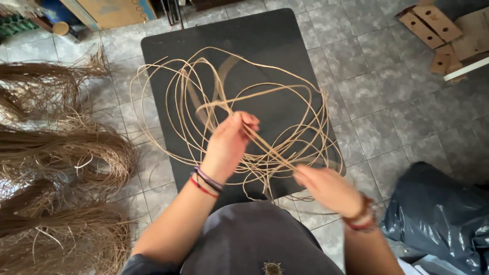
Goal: The person is weaving and tying thin strips of natural fiber onto a large circular frame to create a piece of furniture or decor.
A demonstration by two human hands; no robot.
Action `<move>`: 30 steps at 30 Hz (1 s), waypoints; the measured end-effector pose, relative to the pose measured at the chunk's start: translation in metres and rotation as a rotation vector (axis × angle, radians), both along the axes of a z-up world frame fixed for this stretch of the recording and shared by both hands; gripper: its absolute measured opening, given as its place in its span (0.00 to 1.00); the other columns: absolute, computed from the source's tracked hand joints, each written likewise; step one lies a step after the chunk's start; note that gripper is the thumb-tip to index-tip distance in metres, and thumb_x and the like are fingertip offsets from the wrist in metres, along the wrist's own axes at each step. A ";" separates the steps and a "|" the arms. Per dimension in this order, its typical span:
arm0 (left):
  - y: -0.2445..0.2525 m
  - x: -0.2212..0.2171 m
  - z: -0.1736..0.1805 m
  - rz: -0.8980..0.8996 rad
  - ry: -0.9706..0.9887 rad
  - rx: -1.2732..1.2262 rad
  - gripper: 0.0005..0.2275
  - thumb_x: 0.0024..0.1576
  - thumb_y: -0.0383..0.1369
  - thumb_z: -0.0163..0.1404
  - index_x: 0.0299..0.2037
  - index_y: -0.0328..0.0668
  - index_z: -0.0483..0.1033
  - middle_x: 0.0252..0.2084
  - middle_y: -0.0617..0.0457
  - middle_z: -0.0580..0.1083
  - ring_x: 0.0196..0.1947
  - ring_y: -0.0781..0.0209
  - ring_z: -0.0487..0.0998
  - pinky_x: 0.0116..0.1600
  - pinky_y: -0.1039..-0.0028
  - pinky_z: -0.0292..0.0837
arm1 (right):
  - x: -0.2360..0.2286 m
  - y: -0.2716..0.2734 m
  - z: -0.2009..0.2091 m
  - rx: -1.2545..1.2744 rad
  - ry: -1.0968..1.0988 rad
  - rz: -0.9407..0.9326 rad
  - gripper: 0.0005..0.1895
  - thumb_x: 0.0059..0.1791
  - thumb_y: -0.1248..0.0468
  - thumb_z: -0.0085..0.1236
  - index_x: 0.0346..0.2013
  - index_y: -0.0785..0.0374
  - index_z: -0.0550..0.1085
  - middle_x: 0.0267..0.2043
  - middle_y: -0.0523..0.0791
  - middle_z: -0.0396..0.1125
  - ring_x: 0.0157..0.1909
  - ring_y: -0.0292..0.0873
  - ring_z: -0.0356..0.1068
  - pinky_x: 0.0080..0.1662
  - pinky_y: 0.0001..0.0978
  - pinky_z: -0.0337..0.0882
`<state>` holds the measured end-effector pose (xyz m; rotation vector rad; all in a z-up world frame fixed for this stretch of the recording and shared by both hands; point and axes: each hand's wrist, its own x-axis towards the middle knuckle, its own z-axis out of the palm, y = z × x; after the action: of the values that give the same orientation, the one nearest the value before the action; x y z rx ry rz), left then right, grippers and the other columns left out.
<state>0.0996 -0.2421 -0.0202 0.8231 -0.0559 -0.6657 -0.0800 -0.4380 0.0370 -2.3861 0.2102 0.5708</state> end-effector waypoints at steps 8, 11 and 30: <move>-0.021 -0.033 0.028 -0.107 -0.224 0.091 0.15 0.68 0.40 0.42 0.44 0.38 0.80 0.39 0.50 0.79 0.41 0.67 0.77 0.48 0.79 0.70 | 0.017 0.043 0.010 0.161 -0.233 -0.275 0.13 0.57 0.57 0.44 0.48 0.58 0.75 0.25 0.47 0.74 0.32 0.47 0.76 0.41 0.43 0.75; -0.012 -0.016 0.035 -0.072 -0.129 0.001 0.18 0.69 0.41 0.37 0.50 0.37 0.77 0.42 0.45 0.80 0.43 0.60 0.81 0.49 0.73 0.75 | 0.007 0.036 -0.005 0.067 -0.331 -0.285 0.13 0.57 0.55 0.44 0.44 0.52 0.76 0.22 0.43 0.74 0.29 0.46 0.76 0.38 0.39 0.75; -0.036 -0.049 0.037 -0.100 -0.036 -0.088 0.16 0.71 0.37 0.35 0.49 0.32 0.74 0.40 0.38 0.81 0.41 0.51 0.84 0.50 0.68 0.79 | 0.019 0.059 0.006 -0.166 -0.533 -0.370 0.10 0.57 0.58 0.48 0.49 0.53 0.74 0.42 0.46 0.73 0.47 0.52 0.75 0.49 0.45 0.73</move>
<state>0.0503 -0.2786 0.0170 0.7515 -0.1593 -0.7376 -0.0609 -0.3785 0.0429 -2.4748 0.4573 -0.2643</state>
